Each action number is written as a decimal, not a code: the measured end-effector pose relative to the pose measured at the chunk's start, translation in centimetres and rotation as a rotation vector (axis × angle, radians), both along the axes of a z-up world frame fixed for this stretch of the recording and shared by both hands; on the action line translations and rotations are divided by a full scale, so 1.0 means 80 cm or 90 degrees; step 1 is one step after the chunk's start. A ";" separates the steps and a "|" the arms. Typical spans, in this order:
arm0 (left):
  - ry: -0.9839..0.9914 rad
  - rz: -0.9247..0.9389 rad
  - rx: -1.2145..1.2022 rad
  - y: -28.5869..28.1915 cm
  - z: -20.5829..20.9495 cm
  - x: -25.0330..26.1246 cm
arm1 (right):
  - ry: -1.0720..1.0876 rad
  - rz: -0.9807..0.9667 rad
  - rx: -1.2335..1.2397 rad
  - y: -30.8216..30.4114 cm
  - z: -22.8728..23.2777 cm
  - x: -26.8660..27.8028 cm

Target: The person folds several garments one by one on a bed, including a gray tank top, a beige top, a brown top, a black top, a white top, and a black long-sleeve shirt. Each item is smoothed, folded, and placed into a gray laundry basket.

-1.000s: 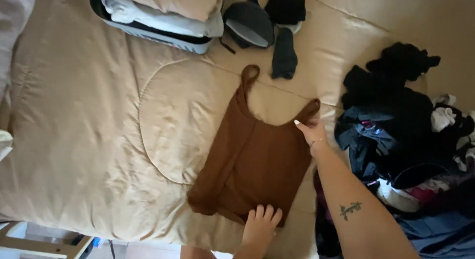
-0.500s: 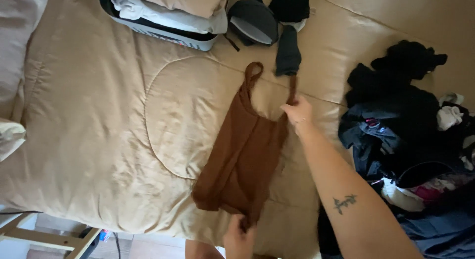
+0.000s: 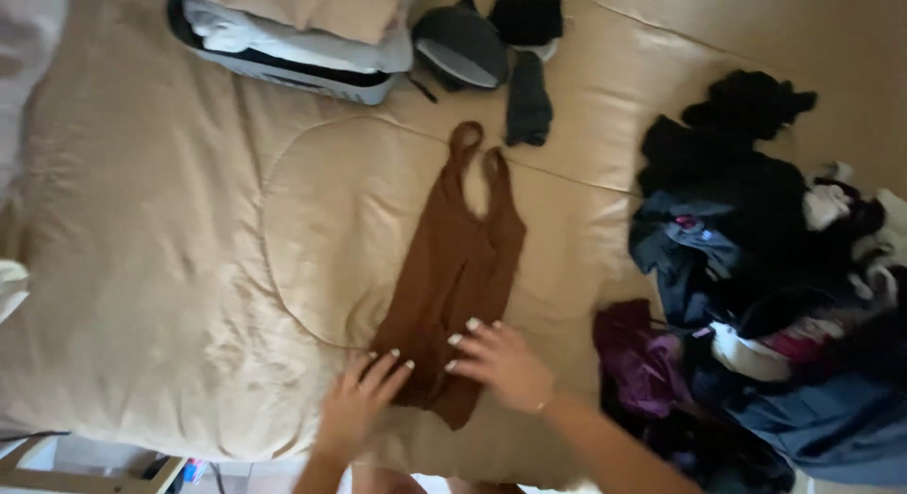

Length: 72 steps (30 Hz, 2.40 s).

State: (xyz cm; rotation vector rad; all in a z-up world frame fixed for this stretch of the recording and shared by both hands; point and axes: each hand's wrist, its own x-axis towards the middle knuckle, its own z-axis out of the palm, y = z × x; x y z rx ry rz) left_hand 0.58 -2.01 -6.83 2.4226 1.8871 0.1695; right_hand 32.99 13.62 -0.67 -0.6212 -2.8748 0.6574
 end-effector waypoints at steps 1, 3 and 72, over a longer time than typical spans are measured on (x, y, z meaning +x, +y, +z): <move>0.027 -0.125 -0.067 0.015 -0.007 -0.021 | -0.037 0.007 0.009 -0.035 -0.026 0.012; -0.022 -0.177 -0.143 0.053 0.009 -0.045 | -0.075 -0.001 -0.051 -0.046 -0.022 0.003; -0.079 0.220 -0.102 0.711 0.228 -0.223 | -0.330 -0.467 0.032 0.531 0.137 -0.422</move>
